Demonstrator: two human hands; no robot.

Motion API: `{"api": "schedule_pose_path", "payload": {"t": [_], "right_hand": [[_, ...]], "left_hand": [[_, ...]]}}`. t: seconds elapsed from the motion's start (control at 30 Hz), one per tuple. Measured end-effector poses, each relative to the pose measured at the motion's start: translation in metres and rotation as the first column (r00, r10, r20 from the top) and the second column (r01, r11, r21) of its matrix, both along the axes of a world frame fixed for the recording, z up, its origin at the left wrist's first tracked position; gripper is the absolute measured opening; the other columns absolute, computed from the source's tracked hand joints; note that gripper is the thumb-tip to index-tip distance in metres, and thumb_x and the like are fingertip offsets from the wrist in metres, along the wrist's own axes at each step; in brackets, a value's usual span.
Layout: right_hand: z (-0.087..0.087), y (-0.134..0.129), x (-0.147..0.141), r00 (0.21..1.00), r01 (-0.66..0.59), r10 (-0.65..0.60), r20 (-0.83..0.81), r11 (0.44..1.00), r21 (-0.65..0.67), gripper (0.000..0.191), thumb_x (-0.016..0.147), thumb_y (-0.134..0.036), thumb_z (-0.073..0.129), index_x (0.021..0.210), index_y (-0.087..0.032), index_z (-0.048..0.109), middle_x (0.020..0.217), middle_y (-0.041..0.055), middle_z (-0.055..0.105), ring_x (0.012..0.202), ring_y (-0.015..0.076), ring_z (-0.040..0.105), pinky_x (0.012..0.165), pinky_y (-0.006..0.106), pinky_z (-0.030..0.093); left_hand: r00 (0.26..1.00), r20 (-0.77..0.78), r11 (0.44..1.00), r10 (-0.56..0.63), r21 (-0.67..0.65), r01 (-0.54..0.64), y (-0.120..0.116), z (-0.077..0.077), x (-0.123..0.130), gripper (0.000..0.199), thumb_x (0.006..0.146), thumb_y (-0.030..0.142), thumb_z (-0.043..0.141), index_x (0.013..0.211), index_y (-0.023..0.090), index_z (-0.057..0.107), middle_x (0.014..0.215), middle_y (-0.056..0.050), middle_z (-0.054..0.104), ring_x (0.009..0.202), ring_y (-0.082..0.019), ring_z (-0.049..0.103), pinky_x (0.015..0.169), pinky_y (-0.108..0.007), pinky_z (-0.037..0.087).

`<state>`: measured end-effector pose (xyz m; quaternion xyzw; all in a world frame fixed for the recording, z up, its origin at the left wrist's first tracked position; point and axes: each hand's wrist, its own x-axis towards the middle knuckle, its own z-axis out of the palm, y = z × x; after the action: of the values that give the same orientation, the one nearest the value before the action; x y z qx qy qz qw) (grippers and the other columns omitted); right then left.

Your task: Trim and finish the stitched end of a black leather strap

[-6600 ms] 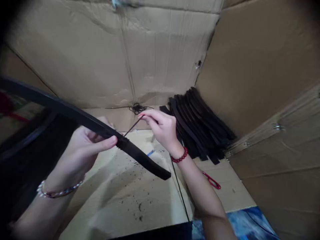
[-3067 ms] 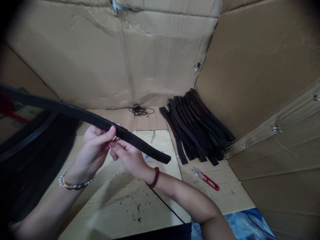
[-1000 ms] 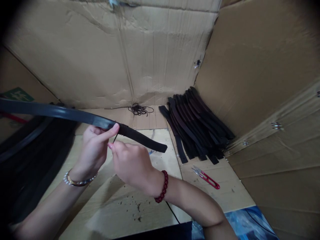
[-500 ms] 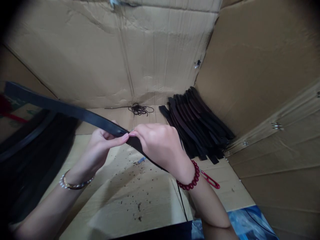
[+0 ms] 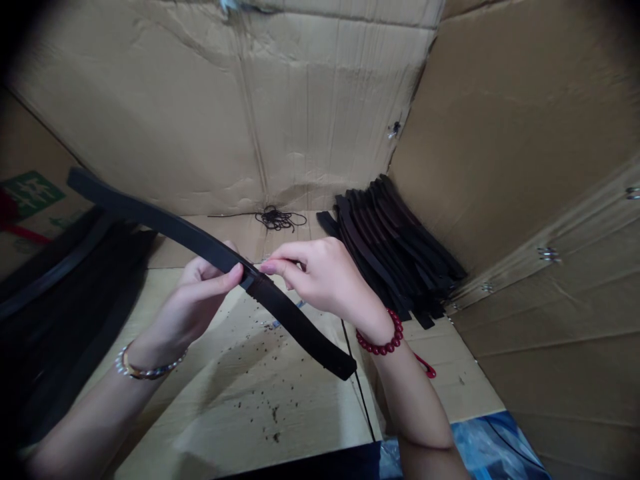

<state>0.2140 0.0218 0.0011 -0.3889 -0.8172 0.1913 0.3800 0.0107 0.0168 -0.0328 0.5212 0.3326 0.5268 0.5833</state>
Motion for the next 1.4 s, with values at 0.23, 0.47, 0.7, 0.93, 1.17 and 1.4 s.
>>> {"api": "schedule_pose_path", "payload": {"t": [0.23,0.47,0.7,0.93,1.17,1.4], "right_hand": [[-0.020,0.029,0.002,0.908,-0.371,0.261,-0.329,0.865,-0.338,0.026,0.088,-0.037,0.069,0.077,-0.014,0.074,0.059,-0.0008,0.063,0.057,0.0100,0.056,0.059,0.023,0.044],[-0.054,0.054,-0.019,0.802,-0.525,0.303,-0.514,0.769,-0.366,0.031,0.082,-0.043,0.074,0.074,-0.013,0.071,0.067,0.0004,0.065,0.067,0.0105,0.059,0.066,0.023,0.047],[-0.087,0.033,-0.065,0.626,-0.697,0.219,-0.748,0.588,-0.411,0.030,0.086,-0.045,0.067,0.076,-0.016,0.066,0.058,-0.0040,0.056,0.052,0.0078,0.044,0.054,0.022,0.036],[-0.088,-0.009,-0.096,0.600,-0.604,0.049,-0.799,0.682,-0.411,0.034,0.093,-0.050,0.057,0.081,-0.018,0.062,0.053,-0.0061,0.046,0.050,0.0087,0.039,0.050,0.023,0.030],[-0.056,-0.037,-0.081,0.961,0.011,-0.033,-0.276,0.997,-0.081,0.038,0.099,-0.028,0.048,0.064,-0.017,0.055,0.054,-0.0022,0.050,0.051,0.0093,0.043,0.052,0.027,0.033],[-0.025,-0.041,-0.042,0.966,0.173,-0.240,0.101,0.881,0.440,0.027,0.099,-0.020,0.050,0.080,-0.015,0.069,0.061,-0.0001,0.064,0.054,0.0115,0.057,0.050,0.028,0.035]], "left_hand": [[0.998,-0.056,0.998,0.018,0.054,-0.015,-0.002,0.005,-0.003,0.011,0.074,0.020,0.082,0.081,0.020,0.074,0.082,-0.004,0.071,0.084,-0.021,0.068,0.082,-0.031,0.056],[0.995,-0.015,0.993,0.098,0.071,-0.097,-0.003,0.006,-0.006,0.009,0.078,0.026,0.080,0.082,0.021,0.075,0.085,-0.003,0.073,0.082,-0.018,0.068,0.080,-0.029,0.056],[0.989,0.093,0.992,0.119,-0.046,-0.115,-0.002,0.003,0.000,0.026,0.073,0.036,0.084,0.079,0.018,0.066,0.066,0.000,0.063,0.053,-0.014,0.058,0.051,-0.028,0.054],[0.955,0.163,0.953,0.248,-0.217,-0.210,0.003,0.001,-0.001,0.033,0.069,0.038,0.087,0.079,0.018,0.062,0.060,0.007,0.051,0.034,-0.002,0.029,0.027,-0.016,0.022],[0.900,0.140,0.904,0.413,0.055,-0.423,0.005,-0.007,0.008,0.022,0.074,0.026,0.085,0.086,0.017,0.069,0.088,0.001,0.071,0.082,-0.010,0.064,0.077,-0.018,0.051],[0.911,0.018,0.893,0.412,0.188,-0.408,0.003,-0.007,0.003,0.022,0.072,0.026,0.086,0.085,0.017,0.072,0.085,-0.001,0.073,0.077,-0.013,0.065,0.072,-0.023,0.051]]}}
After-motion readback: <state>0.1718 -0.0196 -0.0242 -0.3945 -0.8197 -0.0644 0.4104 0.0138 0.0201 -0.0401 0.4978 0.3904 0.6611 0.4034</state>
